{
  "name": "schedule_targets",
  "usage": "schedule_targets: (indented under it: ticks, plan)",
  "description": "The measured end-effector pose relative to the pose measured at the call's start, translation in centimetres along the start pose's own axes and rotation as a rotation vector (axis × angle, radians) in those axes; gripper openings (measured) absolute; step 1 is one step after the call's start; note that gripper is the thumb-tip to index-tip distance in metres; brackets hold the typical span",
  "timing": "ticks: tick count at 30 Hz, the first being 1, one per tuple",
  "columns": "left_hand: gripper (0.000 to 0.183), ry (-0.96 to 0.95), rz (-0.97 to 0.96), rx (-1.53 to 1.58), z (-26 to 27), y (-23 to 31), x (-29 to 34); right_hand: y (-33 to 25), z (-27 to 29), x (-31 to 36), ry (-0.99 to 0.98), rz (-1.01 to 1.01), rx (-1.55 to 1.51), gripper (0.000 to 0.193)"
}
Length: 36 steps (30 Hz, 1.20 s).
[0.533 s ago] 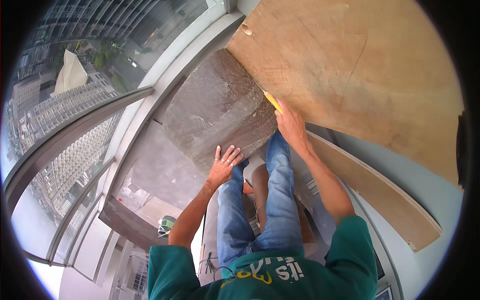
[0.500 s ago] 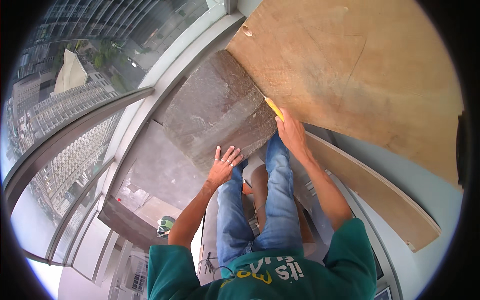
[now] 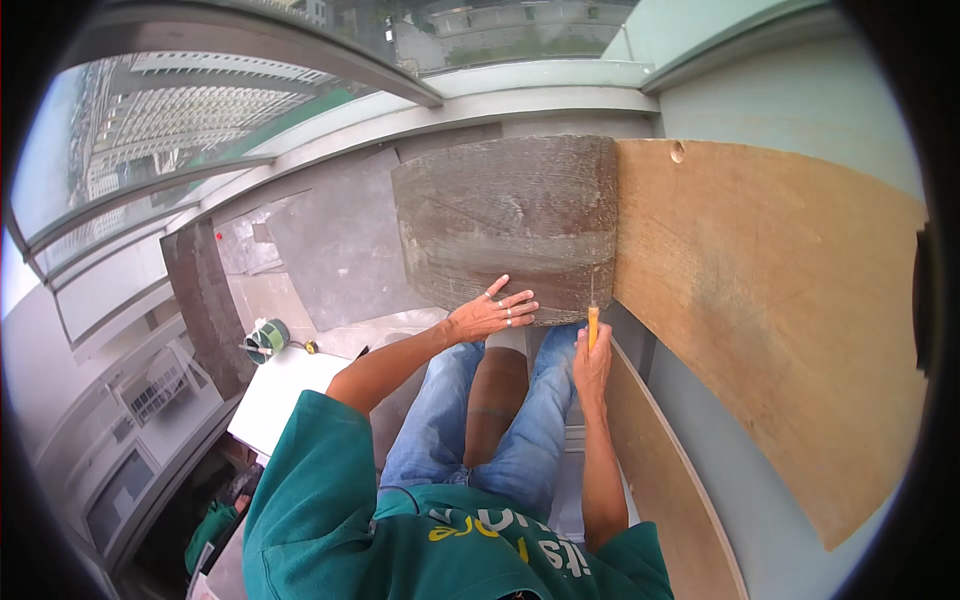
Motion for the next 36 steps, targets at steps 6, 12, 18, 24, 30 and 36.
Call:
schedule_targets:
  ticks: [6, 12, 18, 24, 30, 36]
  plan:
    - [0.071, 0.117, 0.129, 0.112, -1.3, 0.9, 0.4, -2.7, 4.8, -4.2, -0.1, 0.13, 0.193, 0.023]
    - [0.068, 0.118, 0.292, 0.205, -1.8, 1.4, 0.6, -10.2, 8.7, -9.1, -0.167, 0.297, 0.396, 0.019]
    - [0.07, 0.219, 0.505, 0.365, -3.2, 1.8, 1.3, -15.5, 9.6, -16.9, -0.183, 0.347, 0.477, 0.015]
    - [0.068, 0.743, 1.395, 0.996, -6.9, -0.7, 9.1, -20.2, 9.4, -26.4, -0.277, 0.662, 0.932, 0.025]
    - [0.102, 1.101, 1.986, 2.565, -21.4, 5.1, 7.5, -22.5, 9.6, -34.1, -0.45, 0.783, 1.348, 0.024]
    - [0.095, 1.511, 1.379, 3.107, -21.8, 4.0, 1.1, -17.2, 12.6, -40.1, -0.781, 0.111, 1.35, 0.028]
Point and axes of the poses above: each hand's wrist, its own x-axis away from the middle knuckle, its own z-axis out of the back of the hand, y = z × x, the point moved 9 cm from there along -x, towards the middle knuckle, and after that the axes turned 9 degrees about z, right-handed, at the moved point
